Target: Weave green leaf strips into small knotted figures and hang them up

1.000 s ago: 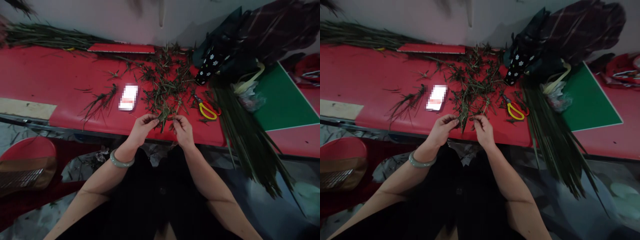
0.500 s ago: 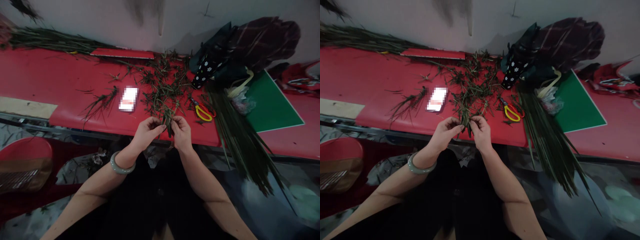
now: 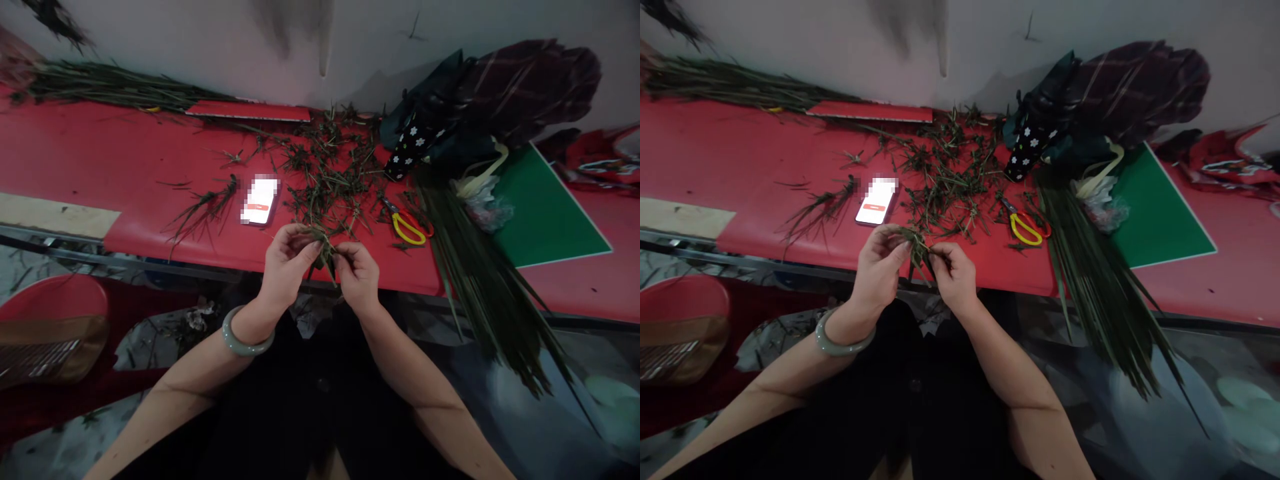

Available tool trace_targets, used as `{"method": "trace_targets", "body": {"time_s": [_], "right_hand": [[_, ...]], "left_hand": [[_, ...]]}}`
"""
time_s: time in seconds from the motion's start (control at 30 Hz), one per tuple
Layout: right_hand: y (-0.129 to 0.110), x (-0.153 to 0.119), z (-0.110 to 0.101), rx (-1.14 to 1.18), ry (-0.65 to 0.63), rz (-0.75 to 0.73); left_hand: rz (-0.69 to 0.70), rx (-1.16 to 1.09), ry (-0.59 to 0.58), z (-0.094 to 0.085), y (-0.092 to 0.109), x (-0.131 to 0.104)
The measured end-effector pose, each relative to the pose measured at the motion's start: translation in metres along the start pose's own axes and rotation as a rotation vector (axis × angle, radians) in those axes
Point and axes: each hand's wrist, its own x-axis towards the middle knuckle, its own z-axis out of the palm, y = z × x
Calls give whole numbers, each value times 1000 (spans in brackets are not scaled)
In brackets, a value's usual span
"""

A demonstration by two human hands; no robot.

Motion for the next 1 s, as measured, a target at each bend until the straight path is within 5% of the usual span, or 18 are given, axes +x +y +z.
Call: {"method": "trace_targets", "body": {"time_s": [0.5,1.0], "right_hand": [[-50,3,-25,-421,-89,-173],[-59,0,-26,-480,-81,-172]], "left_hand": [[44,11,-77,-10,2,-1],[139,168,-87,-7,10,-10]]}}
